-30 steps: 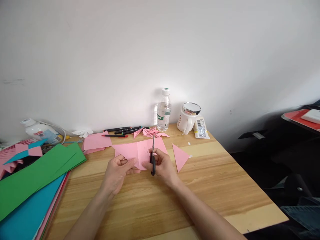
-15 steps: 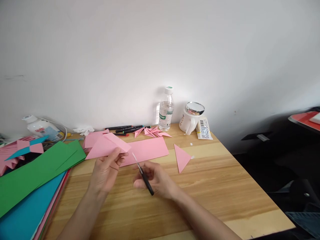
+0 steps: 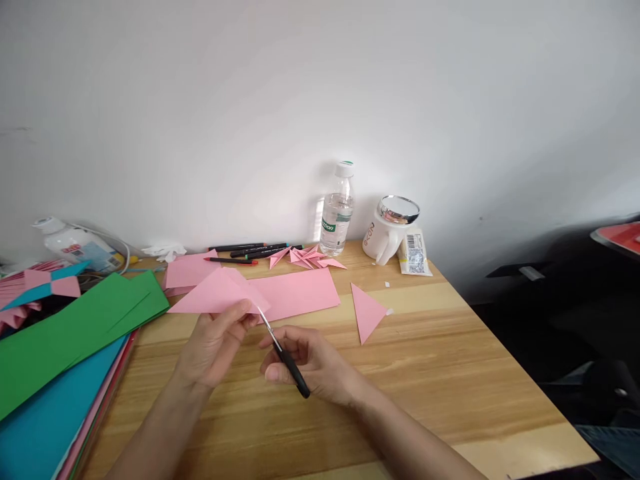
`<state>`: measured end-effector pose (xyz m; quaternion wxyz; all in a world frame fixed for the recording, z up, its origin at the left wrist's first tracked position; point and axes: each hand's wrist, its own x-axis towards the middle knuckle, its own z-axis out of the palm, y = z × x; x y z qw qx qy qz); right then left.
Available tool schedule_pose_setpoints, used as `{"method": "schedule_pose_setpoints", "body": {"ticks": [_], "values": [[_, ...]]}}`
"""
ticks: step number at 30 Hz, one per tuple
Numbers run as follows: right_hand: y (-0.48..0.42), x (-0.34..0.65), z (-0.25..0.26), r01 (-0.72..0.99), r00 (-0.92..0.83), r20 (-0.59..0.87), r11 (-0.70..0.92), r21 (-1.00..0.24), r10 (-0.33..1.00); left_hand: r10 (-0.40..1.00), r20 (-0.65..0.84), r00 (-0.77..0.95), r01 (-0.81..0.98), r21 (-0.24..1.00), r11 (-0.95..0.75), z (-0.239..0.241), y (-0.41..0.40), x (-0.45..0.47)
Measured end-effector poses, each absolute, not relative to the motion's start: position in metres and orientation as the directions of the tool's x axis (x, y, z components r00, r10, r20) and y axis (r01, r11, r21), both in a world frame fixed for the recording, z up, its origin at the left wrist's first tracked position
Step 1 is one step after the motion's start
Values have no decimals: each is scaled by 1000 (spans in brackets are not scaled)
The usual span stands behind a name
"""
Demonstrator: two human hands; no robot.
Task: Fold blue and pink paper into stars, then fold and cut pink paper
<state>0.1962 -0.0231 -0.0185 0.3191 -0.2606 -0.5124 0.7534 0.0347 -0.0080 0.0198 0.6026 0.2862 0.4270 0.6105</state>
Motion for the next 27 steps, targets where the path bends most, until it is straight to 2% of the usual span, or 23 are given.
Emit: {"method": "schedule_pose_setpoints", "body": {"ticks": [13,27], "values": [[-24,197,-14,-194,-662,-97,-294,-936,743,983,-169,-66,-480,870,117,18,-6,36],[-24,197,-14,-152,-645,-132,-296,-943,753,973,-179,-143,-387,915,112,21,-9,38]]}}
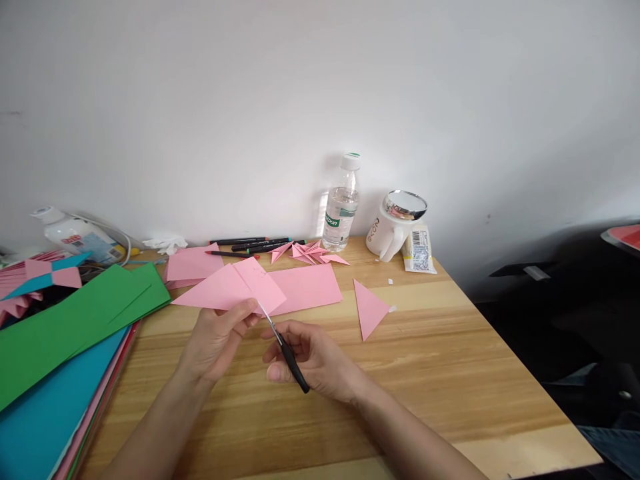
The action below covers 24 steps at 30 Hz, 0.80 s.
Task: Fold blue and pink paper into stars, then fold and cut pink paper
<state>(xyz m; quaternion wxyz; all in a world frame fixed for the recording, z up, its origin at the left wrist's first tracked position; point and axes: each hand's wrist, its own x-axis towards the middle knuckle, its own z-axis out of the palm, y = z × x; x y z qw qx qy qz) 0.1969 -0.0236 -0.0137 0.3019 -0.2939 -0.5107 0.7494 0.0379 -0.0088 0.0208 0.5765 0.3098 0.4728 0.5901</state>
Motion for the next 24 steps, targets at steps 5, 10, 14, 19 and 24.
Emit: {"method": "schedule_pose_setpoints", "body": {"ticks": [5,10,14,19,24], "values": [[-24,197,-12,-157,-646,-131,-299,-941,752,972,-180,-149,-375,920,113,20,-8,38],[-24,197,-12,-148,-651,-129,-292,-945,748,970,-186,-156,-365,923,119,23,-8,39],[-24,196,-12,-131,-637,-137,-282,-950,759,968,-193,-160,-359,925,125,23,-9,38],[-23,196,-10,-110,-632,-143,-271,-956,762,972,-185,-145,-361,924,122,22,-10,38],[-23,196,-12,-114,-631,-138,-267,-957,764,971,-187,-148,-362,924,123,24,-10,39]]}}
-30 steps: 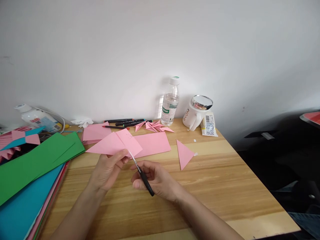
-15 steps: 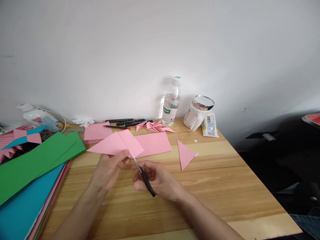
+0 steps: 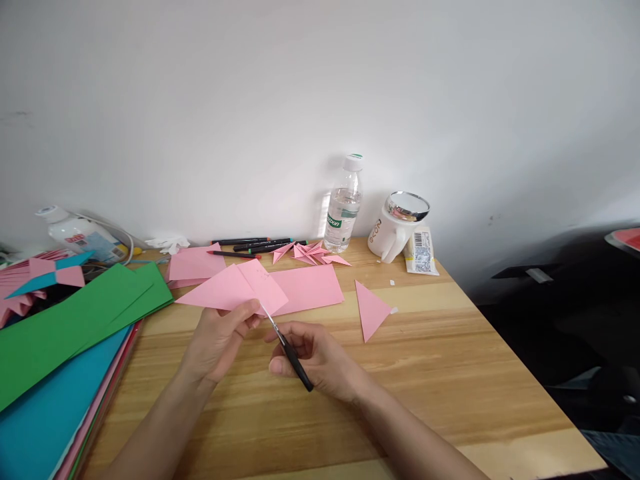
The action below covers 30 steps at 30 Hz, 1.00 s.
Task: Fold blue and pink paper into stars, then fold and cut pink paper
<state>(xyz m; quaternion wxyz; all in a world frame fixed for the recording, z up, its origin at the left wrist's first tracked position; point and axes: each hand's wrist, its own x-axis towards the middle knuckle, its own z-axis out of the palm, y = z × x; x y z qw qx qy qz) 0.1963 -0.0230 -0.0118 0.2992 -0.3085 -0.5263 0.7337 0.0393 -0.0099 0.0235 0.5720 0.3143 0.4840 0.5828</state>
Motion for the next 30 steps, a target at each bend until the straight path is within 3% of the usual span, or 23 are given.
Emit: {"method": "schedule_pose_setpoints", "body": {"ticks": [22,30], "values": [[-24,194,-15,-140,-620,-138,-281,-949,773,969,-191,-156,-372,920,121,19,-10,38],[-25,193,-15,-119,-596,-154,-276,-954,788,960,-200,-194,-523,849,71,22,-7,39]]}}
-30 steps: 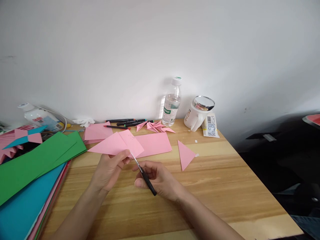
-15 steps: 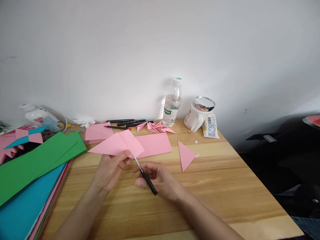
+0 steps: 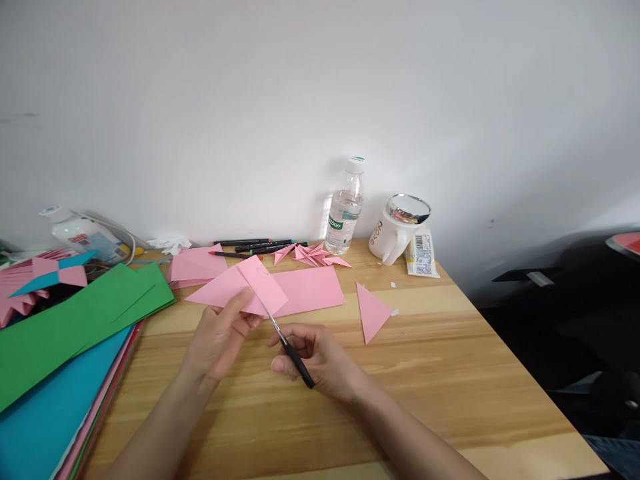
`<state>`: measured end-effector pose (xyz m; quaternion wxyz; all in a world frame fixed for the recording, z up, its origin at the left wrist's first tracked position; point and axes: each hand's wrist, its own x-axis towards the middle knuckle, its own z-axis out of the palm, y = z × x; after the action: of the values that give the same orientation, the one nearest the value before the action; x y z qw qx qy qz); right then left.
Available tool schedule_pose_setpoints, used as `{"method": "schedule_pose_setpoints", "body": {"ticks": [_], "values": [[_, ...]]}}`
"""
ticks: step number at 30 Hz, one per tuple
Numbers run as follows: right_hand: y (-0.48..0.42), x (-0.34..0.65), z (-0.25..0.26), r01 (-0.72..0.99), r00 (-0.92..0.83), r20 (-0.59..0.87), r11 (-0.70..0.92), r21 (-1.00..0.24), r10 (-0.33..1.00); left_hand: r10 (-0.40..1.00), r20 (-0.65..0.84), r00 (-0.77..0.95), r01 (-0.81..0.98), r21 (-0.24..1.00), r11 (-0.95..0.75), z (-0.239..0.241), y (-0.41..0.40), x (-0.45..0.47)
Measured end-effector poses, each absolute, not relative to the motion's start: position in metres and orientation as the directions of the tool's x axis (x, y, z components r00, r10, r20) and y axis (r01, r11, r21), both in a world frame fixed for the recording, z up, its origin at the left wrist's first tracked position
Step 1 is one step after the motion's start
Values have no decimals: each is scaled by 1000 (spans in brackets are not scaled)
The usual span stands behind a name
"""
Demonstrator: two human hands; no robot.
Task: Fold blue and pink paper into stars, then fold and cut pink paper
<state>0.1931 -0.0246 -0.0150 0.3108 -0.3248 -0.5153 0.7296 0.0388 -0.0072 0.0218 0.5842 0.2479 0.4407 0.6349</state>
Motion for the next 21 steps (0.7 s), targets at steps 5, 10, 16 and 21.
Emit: {"method": "schedule_pose_setpoints", "body": {"ticks": [5,10,16,21], "values": [[-25,194,-14,-126,-609,-155,-288,-949,778,932,-184,-313,-477,879,13,16,-5,38],[-25,193,-14,-133,-614,-135,-271,-953,777,928,-145,-343,-399,917,-4,13,-7,38],[-26,193,-14,-126,-610,-140,-270,-954,780,928,-106,-358,-320,947,-16,14,-7,38],[-27,192,-12,-124,-610,-148,-278,-953,778,935,-87,-345,-325,945,-31,12,-8,37]]}}
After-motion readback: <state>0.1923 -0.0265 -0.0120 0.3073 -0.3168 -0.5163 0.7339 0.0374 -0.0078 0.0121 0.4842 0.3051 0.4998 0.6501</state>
